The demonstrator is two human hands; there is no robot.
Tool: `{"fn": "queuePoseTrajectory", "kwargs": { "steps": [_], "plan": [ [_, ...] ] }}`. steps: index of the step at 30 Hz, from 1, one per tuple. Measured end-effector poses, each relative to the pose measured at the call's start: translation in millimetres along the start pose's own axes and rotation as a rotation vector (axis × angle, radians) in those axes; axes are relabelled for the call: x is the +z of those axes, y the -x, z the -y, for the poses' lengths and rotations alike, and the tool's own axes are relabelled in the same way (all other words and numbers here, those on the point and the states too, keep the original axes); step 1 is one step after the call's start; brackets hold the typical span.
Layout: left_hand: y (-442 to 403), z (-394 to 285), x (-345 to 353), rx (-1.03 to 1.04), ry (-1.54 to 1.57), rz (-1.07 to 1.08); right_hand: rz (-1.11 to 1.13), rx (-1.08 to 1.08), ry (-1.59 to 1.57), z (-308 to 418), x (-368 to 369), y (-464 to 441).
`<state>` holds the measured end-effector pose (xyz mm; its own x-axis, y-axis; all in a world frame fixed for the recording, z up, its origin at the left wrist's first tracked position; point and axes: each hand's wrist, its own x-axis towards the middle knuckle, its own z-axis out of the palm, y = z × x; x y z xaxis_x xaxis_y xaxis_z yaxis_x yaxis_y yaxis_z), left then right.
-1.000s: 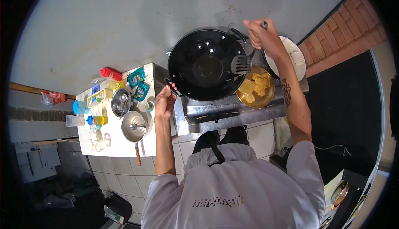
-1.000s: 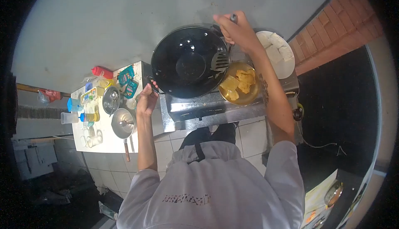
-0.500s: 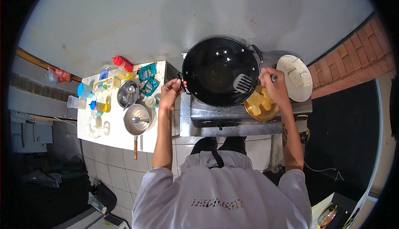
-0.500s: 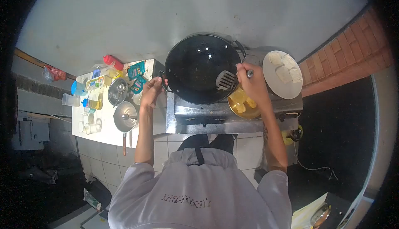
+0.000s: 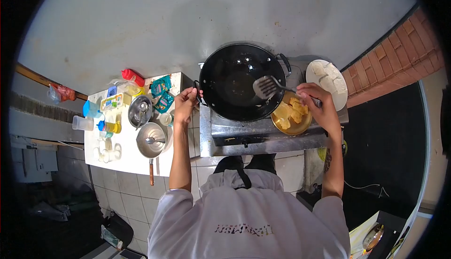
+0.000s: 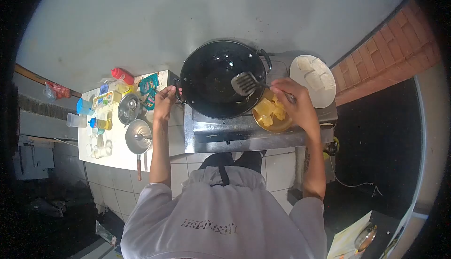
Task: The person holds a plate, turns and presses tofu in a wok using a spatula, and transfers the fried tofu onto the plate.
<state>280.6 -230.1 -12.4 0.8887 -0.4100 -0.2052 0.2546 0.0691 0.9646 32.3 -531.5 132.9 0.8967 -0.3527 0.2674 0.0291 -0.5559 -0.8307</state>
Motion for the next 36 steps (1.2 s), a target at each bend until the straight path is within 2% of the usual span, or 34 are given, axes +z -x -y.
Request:
{"fn": "queuePoseTrajectory", "kwargs": {
  "steps": [2,4,5,7,11,14,16,18,20,22,26,31,33,36],
  "plan": [
    [-3,4,-2,0.030,0.023,0.029,0.050,0.016,-0.028,0,3,3],
    [-5,6,-3,0.037,0.025,0.022,0.078,0.154,-0.118,-4,14,7],
    [-4,6,-2,0.040,0.024,0.020,0.076,0.155,-0.117,-15,20,6],
    [-3,4,-2,0.032,0.010,0.021,0.067,-0.003,-0.053,-34,33,2],
    [-2,1,-1,0.051,-0.008,0.024,-0.007,-0.014,-0.088,-27,36,-1],
    [-2,-1,-2,0.075,-0.040,0.059,-0.061,0.044,-0.171,-5,26,10],
    [-4,0,-2,0.083,-0.040,0.037,-0.012,0.016,0.021,-1,16,21],
    [-10,4,-5,0.108,-0.086,0.034,-0.001,0.024,0.012,-5,14,30],
    [-11,0,-1,0.117,-0.097,0.038,-0.008,0.044,0.007,-18,20,34],
    [-11,-2,0,0.140,-0.096,0.041,-0.142,-0.023,0.091,-47,39,38],
    [-15,-6,3,0.153,-0.139,0.018,-0.236,0.008,-0.035,-75,80,55],
    [-17,-13,4,0.135,-0.164,0.002,-0.216,-0.015,-0.013,-68,76,87],
    [-19,-13,4,0.146,-0.197,0.006,-0.144,0.030,0.035,-60,74,98],
    [-22,-13,0,0.155,-0.231,0.028,-0.167,0.098,0.008,-47,80,103]
  ]
}}
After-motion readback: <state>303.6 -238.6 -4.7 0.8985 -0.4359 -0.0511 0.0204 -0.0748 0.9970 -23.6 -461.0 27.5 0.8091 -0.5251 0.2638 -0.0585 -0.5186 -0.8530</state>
